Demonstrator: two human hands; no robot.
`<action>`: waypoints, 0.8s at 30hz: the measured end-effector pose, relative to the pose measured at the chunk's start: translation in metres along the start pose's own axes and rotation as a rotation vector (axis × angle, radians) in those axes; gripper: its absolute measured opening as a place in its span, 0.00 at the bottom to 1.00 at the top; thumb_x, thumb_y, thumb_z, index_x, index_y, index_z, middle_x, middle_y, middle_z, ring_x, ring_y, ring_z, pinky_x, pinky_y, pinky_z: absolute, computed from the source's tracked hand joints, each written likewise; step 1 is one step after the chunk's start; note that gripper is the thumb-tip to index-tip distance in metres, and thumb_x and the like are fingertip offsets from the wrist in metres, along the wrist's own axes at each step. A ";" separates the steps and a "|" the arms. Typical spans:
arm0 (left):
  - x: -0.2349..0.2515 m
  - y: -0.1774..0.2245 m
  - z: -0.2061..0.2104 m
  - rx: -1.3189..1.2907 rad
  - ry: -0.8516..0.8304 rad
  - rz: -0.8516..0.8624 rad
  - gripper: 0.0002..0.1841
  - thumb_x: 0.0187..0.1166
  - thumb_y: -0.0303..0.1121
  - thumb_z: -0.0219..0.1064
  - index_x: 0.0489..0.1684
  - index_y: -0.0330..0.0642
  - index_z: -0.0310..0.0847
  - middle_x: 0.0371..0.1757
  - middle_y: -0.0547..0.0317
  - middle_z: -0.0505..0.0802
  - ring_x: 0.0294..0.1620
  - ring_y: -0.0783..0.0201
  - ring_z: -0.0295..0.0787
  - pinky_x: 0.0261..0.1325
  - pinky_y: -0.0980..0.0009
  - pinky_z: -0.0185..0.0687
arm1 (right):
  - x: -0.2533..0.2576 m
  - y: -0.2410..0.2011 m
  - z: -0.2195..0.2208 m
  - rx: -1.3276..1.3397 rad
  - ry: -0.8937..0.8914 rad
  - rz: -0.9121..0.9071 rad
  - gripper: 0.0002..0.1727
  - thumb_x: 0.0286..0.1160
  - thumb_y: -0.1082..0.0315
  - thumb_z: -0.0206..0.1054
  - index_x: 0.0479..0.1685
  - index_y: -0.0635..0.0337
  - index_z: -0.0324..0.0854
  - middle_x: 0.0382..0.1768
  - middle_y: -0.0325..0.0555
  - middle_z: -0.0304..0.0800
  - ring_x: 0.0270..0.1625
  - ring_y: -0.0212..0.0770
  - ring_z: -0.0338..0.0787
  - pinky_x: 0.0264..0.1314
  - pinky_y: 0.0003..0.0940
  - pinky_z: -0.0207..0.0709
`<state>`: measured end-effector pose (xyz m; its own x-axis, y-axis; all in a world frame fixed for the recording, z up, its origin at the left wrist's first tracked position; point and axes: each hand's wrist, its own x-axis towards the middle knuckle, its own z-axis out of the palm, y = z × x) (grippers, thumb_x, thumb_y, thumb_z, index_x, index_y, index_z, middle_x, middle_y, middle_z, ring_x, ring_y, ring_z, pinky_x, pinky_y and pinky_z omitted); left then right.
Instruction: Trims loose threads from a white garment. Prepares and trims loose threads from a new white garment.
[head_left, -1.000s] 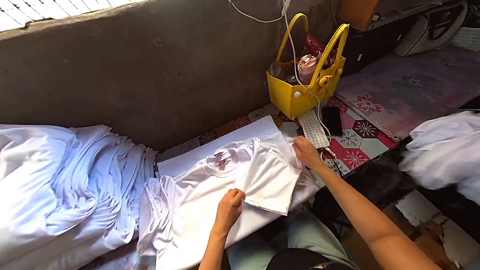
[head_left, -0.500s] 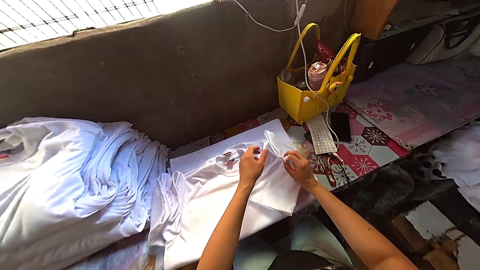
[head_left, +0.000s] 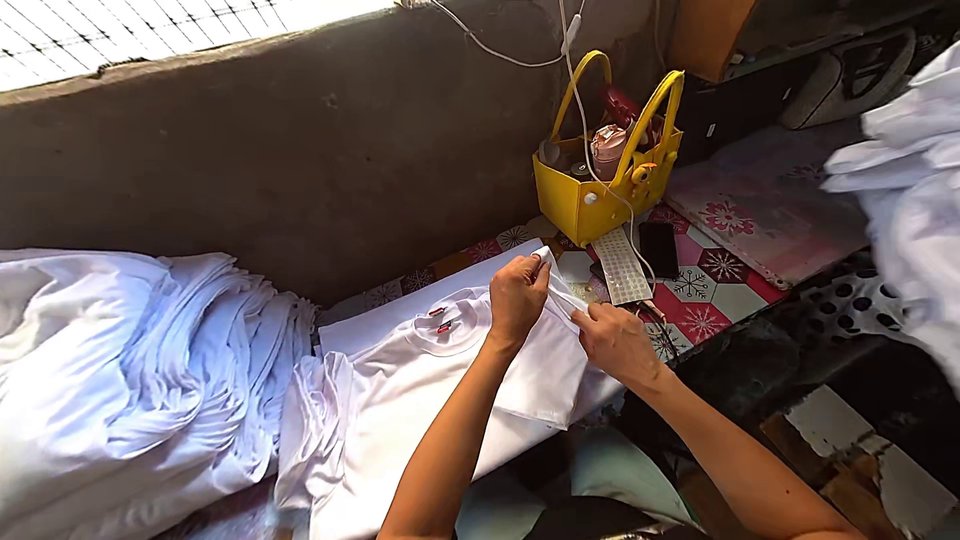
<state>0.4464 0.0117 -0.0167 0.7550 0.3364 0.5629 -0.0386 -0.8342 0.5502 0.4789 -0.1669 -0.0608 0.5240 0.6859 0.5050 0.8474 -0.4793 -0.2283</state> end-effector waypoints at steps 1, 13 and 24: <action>-0.003 -0.002 -0.001 0.003 0.016 -0.007 0.12 0.80 0.31 0.69 0.27 0.33 0.87 0.22 0.53 0.84 0.24 0.58 0.81 0.31 0.59 0.78 | -0.002 0.000 -0.007 -0.023 -0.074 0.028 0.09 0.71 0.69 0.69 0.40 0.65 0.91 0.35 0.66 0.89 0.41 0.67 0.92 0.39 0.60 0.83; -0.015 -0.005 -0.010 -0.034 0.061 -0.118 0.14 0.81 0.31 0.68 0.23 0.33 0.84 0.20 0.54 0.82 0.21 0.61 0.78 0.28 0.62 0.74 | -0.012 0.009 0.013 -0.040 0.015 -0.427 0.09 0.76 0.68 0.66 0.45 0.60 0.90 0.61 0.52 0.93 0.53 0.53 0.94 0.45 0.48 0.82; -0.027 -0.009 -0.014 -0.130 0.062 -0.159 0.13 0.83 0.33 0.67 0.27 0.36 0.84 0.21 0.55 0.84 0.19 0.63 0.80 0.25 0.64 0.78 | -0.031 0.000 -0.029 -0.036 0.004 -0.112 0.10 0.71 0.68 0.70 0.26 0.64 0.86 0.33 0.58 0.89 0.39 0.62 0.89 0.40 0.57 0.80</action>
<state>0.4174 0.0168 -0.0282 0.7166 0.4890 0.4973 -0.0091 -0.7064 0.7078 0.4601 -0.2043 -0.0521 0.4254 0.7342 0.5292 0.8972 -0.4189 -0.1400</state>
